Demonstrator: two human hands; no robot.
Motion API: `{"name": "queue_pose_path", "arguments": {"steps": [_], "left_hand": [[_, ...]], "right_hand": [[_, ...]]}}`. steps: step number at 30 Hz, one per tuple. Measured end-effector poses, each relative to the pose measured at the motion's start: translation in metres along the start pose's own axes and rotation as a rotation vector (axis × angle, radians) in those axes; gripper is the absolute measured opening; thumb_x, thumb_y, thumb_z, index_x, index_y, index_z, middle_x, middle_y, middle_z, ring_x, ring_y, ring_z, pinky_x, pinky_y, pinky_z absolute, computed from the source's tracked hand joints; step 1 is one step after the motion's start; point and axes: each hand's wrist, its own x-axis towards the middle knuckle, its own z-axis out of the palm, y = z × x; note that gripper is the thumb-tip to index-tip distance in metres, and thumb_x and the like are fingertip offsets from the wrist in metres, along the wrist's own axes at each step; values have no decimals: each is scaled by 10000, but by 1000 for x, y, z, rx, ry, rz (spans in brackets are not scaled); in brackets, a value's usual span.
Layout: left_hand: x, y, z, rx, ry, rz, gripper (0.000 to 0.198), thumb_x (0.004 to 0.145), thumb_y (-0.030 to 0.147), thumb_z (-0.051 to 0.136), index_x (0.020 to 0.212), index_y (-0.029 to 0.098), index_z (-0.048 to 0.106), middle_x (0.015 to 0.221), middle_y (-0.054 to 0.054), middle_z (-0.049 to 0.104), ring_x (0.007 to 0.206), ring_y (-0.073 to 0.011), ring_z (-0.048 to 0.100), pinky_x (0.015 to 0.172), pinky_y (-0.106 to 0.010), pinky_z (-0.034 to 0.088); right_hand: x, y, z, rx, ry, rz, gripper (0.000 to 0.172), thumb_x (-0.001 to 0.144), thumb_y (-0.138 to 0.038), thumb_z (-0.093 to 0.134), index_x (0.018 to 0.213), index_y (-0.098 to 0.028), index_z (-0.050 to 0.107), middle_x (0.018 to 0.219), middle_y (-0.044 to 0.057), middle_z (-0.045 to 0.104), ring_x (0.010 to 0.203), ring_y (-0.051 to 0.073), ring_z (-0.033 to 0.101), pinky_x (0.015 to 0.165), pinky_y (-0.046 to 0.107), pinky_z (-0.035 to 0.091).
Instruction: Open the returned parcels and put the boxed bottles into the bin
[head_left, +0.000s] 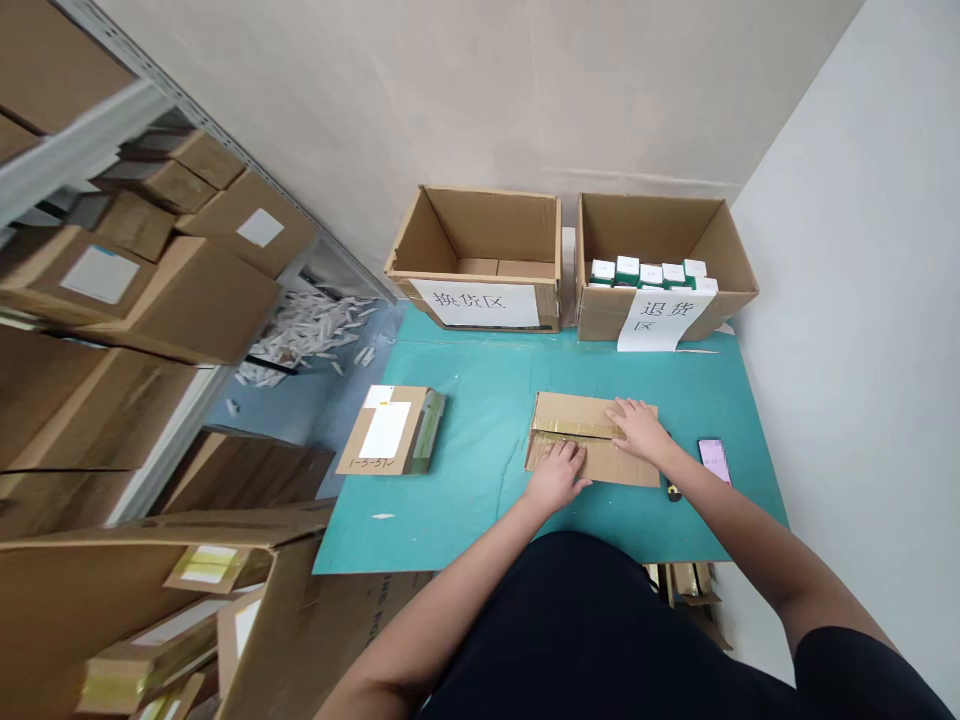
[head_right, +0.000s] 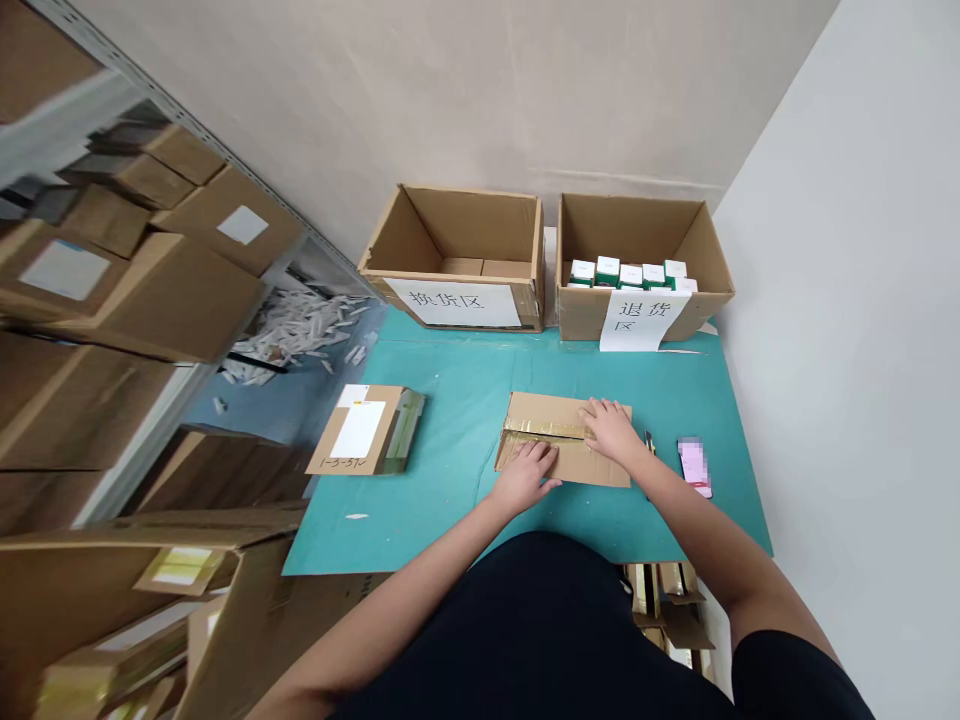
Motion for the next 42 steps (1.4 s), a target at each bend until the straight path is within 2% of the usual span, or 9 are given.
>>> {"name": "queue_pose_path", "arguments": {"steps": [5,11,15,20,23,30,33,37,42], "left_hand": [[9,1,-2,5,-24,-93,480,888,455,677,1294,203,629,1484,-186,520,1411,-364,437,1124,-520,383],[23,0,-17,69,-50,-69,555,786,503,787,1233,206,646,1243,-165,661,1252,-357,562,1078,-514,400],[28,2,-34,121,-25,-66,665,748,501,820,1293,182,610,1131,-151,646,1094,-342,595,1023,-494,412],[12,9,-52,142,-15,6,168,920,290,648,1069,214,666,1018,-102,613,1004,-286,583,847,-413,447],[-15,15,-52,129,-11,94,157,977,166,506,1014,220,648,955,-79,602,927,-246,578,783,-381,435],[-60,23,-33,64,-77,188,126,958,137,537,916,199,638,908,-67,606,895,-226,573,780,-353,436],[-59,22,-33,-64,-95,156,75,946,222,600,971,206,669,938,-69,630,960,-240,591,853,-373,457],[-48,17,-42,-393,-111,100,393,891,429,689,1231,234,657,1115,-81,668,1098,-257,608,970,-393,478],[-16,8,-54,-524,-96,-132,342,971,280,485,1253,233,673,1186,-82,694,1132,-226,635,1013,-367,492]], "right_hand": [[6,2,-20,23,-77,-2,667,808,-283,708,1453,-216,553,1539,172,486,1347,352,516,1121,492,377],[24,14,-48,182,-188,41,559,843,-247,599,1400,-285,625,1363,40,676,1199,285,650,999,361,490],[39,23,-71,193,-230,119,458,852,-265,601,1297,-279,708,1205,48,756,1063,290,695,869,341,512],[44,26,-91,183,-145,210,398,871,-220,563,1234,-255,722,1080,52,775,935,248,693,744,291,478],[43,25,-90,195,-92,256,356,929,-253,510,1229,-250,701,1077,61,770,938,243,687,745,289,471],[56,34,-64,235,138,268,351,958,-213,475,1265,-233,643,1230,91,718,1106,266,638,941,372,458],[64,38,-52,175,255,217,377,922,-160,501,1276,-187,629,1210,134,687,1136,286,589,1005,424,422],[57,28,-47,19,438,90,300,919,-125,512,1177,-165,659,1162,161,628,1143,300,510,1010,440,373],[17,3,-44,-115,452,-18,220,968,-128,482,935,-190,691,945,115,619,915,264,489,834,387,362]]}}
